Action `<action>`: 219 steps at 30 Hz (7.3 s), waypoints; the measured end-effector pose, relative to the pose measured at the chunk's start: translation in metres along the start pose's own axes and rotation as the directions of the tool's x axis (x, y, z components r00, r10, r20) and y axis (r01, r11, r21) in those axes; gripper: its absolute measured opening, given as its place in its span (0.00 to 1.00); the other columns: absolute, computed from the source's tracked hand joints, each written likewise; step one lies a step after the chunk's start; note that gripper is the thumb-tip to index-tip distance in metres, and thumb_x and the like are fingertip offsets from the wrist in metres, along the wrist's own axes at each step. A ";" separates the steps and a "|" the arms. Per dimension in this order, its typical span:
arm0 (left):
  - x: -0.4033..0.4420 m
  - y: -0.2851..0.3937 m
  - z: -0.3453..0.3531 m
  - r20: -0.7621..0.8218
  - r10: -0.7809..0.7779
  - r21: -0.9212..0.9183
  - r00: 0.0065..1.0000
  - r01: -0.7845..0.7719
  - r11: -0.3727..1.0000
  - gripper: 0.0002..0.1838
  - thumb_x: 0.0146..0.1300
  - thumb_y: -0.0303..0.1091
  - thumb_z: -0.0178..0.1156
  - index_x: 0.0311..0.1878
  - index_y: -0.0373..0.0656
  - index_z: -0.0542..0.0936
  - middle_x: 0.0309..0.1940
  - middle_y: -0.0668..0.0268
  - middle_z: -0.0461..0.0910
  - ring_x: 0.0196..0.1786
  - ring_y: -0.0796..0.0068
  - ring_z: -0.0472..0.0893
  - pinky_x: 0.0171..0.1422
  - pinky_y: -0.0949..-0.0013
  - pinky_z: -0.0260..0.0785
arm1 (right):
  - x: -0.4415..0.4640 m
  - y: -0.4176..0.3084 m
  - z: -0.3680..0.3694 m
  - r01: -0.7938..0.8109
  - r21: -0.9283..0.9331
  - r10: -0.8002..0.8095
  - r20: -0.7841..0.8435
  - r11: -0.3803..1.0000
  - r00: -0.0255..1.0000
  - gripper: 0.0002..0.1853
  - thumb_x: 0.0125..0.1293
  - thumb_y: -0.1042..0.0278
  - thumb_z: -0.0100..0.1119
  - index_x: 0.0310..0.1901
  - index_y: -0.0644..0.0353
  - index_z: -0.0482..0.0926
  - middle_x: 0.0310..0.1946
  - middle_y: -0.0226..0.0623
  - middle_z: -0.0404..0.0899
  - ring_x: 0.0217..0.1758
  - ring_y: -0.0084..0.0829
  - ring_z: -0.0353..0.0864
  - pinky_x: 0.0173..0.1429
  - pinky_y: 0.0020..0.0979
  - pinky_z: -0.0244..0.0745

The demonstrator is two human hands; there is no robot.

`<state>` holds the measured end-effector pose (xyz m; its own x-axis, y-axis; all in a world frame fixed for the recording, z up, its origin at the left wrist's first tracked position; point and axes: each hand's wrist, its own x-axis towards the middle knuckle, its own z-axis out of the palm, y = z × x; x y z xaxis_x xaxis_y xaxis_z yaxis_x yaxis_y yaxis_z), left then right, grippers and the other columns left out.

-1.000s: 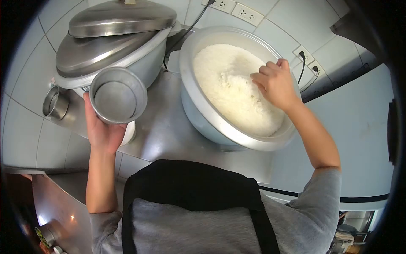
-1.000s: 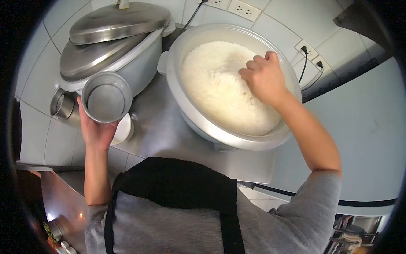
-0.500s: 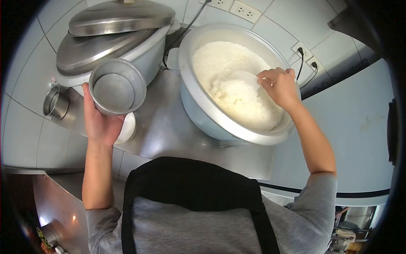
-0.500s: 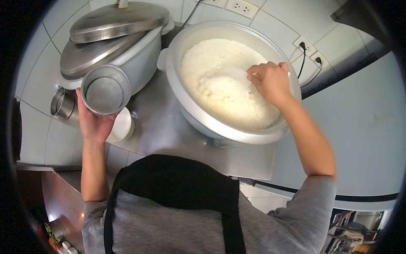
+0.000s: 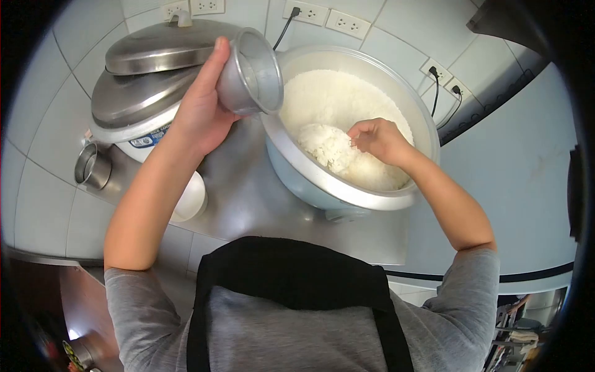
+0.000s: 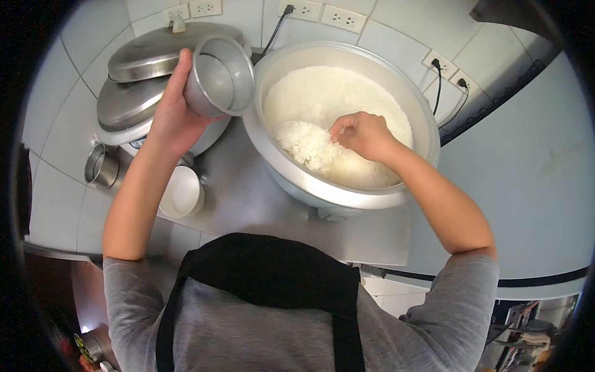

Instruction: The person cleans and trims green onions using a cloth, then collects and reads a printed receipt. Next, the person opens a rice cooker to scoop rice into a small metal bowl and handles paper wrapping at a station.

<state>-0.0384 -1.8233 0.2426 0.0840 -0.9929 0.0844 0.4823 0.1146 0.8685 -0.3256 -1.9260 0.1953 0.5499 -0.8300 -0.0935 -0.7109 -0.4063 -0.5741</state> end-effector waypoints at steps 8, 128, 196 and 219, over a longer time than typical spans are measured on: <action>0.066 -0.027 0.006 0.095 -0.149 0.178 0.984 0.130 0.975 0.35 0.60 0.68 0.47 0.60 0.51 0.68 0.57 0.66 0.71 0.61 0.67 0.67 0.64 0.52 0.57 | 0.014 0.001 -0.070 -0.001 0.278 0.024 -0.078 0.960 0.997 0.04 0.54 0.72 0.63 0.32 0.59 0.81 0.24 0.30 0.78 0.26 0.18 0.72 0.34 0.24 0.71; -0.198 -0.113 -0.230 -0.158 0.589 0.969 0.792 0.240 -0.063 0.35 0.48 0.49 0.67 0.61 0.56 0.69 0.64 0.55 0.58 0.66 0.49 0.58 0.64 0.45 0.51 | 0.158 -0.447 0.260 0.857 -0.515 -0.887 0.404 -0.018 0.224 0.12 0.51 0.75 0.58 0.40 0.57 0.80 0.35 0.39 0.82 0.39 0.42 0.82 0.39 0.38 0.77; -0.593 -0.255 0.017 -0.937 0.349 0.337 0.035 0.367 0.867 0.06 0.60 0.29 0.55 0.35 0.36 0.75 0.29 0.64 0.70 0.31 0.77 0.72 0.33 0.72 0.66 | 0.018 -0.042 -0.063 -0.020 -0.883 -0.546 -0.308 0.469 0.779 0.30 0.63 0.42 0.49 0.64 0.46 0.67 0.59 0.55 0.66 0.59 0.54 0.69 0.62 0.47 0.63; -1.066 -0.416 0.325 -0.122 0.020 0.127 -0.992 0.005 0.992 0.07 0.59 0.29 0.56 0.30 0.36 0.71 0.31 0.63 0.72 0.28 0.76 0.75 0.29 0.72 0.71 | -0.647 -0.373 0.629 0.656 0.731 -0.768 0.526 0.189 -0.365 0.11 0.56 0.66 0.61 0.39 0.62 0.79 0.40 0.45 0.79 0.44 0.44 0.77 0.48 0.35 0.72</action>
<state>-0.6120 -0.8230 -0.0500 0.0328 0.9916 -0.1255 0.3683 0.1047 0.9238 -0.1400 -0.9973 -0.0414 0.5756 0.8164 0.0466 0.5469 -0.3420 -0.7641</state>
